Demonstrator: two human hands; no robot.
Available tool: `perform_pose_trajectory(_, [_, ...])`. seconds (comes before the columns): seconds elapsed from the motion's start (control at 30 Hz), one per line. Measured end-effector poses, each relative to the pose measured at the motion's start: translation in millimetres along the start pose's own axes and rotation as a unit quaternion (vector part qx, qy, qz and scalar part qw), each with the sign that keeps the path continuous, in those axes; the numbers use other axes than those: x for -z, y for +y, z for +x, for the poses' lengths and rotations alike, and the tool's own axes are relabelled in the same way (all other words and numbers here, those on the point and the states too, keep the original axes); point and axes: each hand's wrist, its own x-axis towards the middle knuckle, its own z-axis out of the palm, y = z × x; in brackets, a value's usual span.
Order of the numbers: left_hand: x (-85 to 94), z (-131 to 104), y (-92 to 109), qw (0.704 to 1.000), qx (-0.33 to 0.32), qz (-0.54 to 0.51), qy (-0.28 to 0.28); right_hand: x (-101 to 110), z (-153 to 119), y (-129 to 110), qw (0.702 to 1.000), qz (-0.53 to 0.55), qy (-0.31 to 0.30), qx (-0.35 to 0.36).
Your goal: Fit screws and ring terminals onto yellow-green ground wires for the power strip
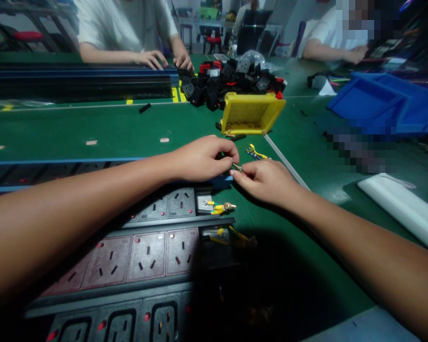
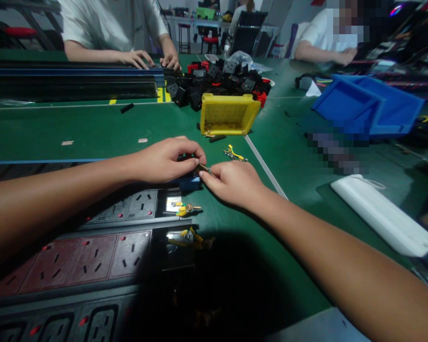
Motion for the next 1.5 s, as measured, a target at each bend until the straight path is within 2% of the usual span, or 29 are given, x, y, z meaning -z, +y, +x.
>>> perform_pose_trajectory(0.1, [0.2, 0, 0, 1.0, -0.002, -0.002, 0.004, -3, 0, 3, 1.0, 0.027, 0.003, 0.012])
perform_pose_trajectory(0.33, [0.4, -1, 0, 1.0, -0.007, -0.008, 0.001, -6, 1, 15, 0.987, 0.126, -0.021, 0.097])
perform_pose_trajectory(0.67, [0.0, -2, 0, 1.0, -0.01, 0.001, 0.004, -6, 6, 28, 0.968, 0.208, -0.054, 0.132])
perform_pose_trajectory(0.77, [-0.1, -2, -1, 1.0, -0.007, 0.007, 0.017, -7, 7, 29, 0.968, 0.208, -0.041, 0.136])
perform_pose_trajectory(0.93, [0.1, -1, -1, 0.999, 0.009, -0.031, 0.002, -9, 7, 29, 0.975, 0.181, -0.017, 0.126])
perform_pose_trajectory(1.23, [0.1, -4, 1, 1.0, 0.006, -0.006, 0.03, -13, 8, 29, 0.983, 0.15, 0.0, 0.11])
perform_pose_trajectory(1.5, [0.7, -3, 0, 1.0, 0.001, -0.014, 0.024, -16, 11, 28, 0.984, 0.147, 0.011, 0.098])
